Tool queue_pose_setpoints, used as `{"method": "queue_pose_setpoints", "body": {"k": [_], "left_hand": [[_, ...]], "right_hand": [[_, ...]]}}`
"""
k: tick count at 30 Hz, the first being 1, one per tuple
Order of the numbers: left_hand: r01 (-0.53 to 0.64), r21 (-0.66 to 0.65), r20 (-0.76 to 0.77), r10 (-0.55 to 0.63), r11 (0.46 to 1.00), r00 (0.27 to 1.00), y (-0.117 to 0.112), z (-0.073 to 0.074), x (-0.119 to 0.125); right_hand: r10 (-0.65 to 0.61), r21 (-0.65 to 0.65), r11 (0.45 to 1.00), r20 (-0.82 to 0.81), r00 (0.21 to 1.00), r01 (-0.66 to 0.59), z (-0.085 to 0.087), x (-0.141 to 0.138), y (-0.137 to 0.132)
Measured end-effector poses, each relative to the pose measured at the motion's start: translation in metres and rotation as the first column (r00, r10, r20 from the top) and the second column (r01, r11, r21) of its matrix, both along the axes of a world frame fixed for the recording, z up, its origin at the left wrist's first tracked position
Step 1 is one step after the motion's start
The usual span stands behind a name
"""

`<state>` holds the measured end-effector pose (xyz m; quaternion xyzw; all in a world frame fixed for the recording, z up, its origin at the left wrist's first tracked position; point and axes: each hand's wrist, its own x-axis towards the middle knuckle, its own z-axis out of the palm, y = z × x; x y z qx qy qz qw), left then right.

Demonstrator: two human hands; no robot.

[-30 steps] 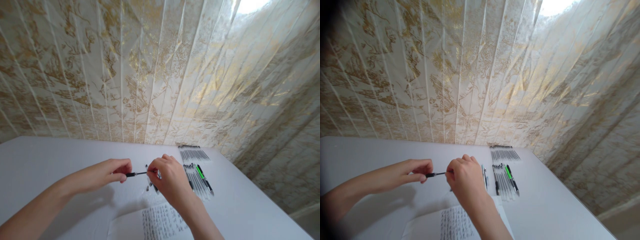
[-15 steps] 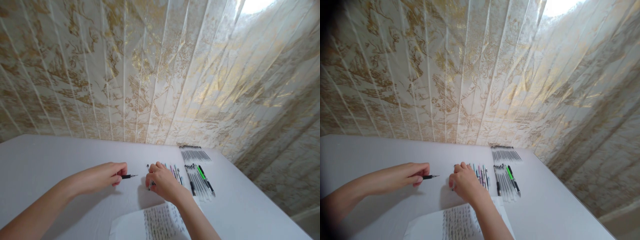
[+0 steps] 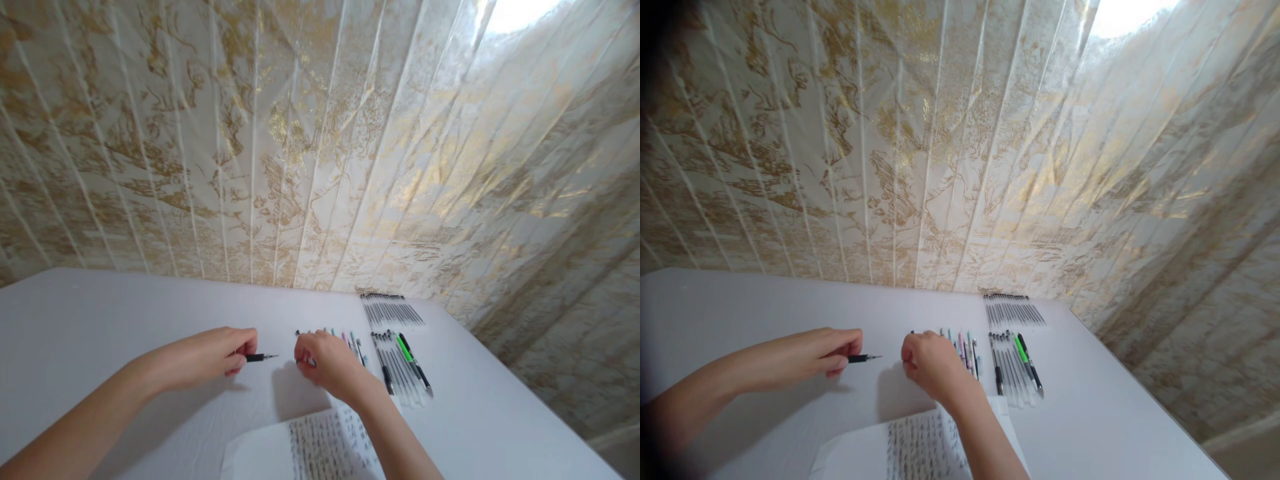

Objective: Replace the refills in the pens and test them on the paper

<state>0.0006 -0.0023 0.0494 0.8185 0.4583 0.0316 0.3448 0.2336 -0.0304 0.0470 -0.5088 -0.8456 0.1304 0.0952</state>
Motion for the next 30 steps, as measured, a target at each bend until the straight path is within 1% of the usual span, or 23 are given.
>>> {"method": "queue_pose_setpoints", "body": {"k": [2, 3, 6, 9, 13, 18, 23, 27, 30], "left_hand": [[-0.005, 0.010, 0.012, 0.005, 1.000, 1.000, -0.001, 0.002, 0.002], [-0.007, 0.015, 0.021, 0.007, 1.000, 1.000, -0.002, 0.004, 0.003], [-0.009, 0.023, 0.048, 0.008, 1.000, 0.999, -0.005, 0.008, 0.006], [-0.001, 0.035, 0.082, -0.001, 0.999, 0.997, -0.007, 0.010, 0.008], [0.008, 0.058, 0.104, -0.014, 0.998, 0.994, -0.006, 0.009, 0.008], [0.018, 0.041, 0.116, -0.023, 0.999, 0.993, -0.007, 0.012, 0.009], [0.023, 0.036, 0.168, -0.029, 0.999, 0.985, -0.008, 0.014, 0.012], [-0.015, 0.106, 0.208, -0.007, 0.994, 0.978, -0.007, 0.013, 0.015], [-0.049, 0.146, 0.245, 0.012, 0.988, 0.970, -0.006, 0.013, 0.019]], "right_hand": [[-0.047, 0.016, 0.999, -0.130, 0.990, 0.050, 0.007, 0.000, -0.003], [-0.051, 0.032, 0.998, -0.187, 0.981, 0.058, 0.010, -0.001, -0.004], [-0.009, 0.081, 0.996, -0.292, 0.956, 0.035, 0.015, -0.006, -0.009], [0.016, 0.091, 0.996, -0.318, 0.948, 0.013, 0.017, -0.010, -0.012], [0.015, 0.109, 0.994, -0.320, 0.947, 0.021, 0.019, -0.011, -0.013], [0.028, 0.115, 0.993, -0.331, 0.943, 0.011, 0.016, -0.011, -0.011], [0.040, 0.072, 0.997, -0.459, 0.888, -0.007, 0.008, -0.011, -0.008], [-0.024, 0.005, 0.999, -0.534, 0.845, 0.032, 0.003, -0.010, -0.006], [-0.079, -0.004, 0.996, -0.538, 0.840, 0.091, 0.003, -0.009, -0.005]]}}
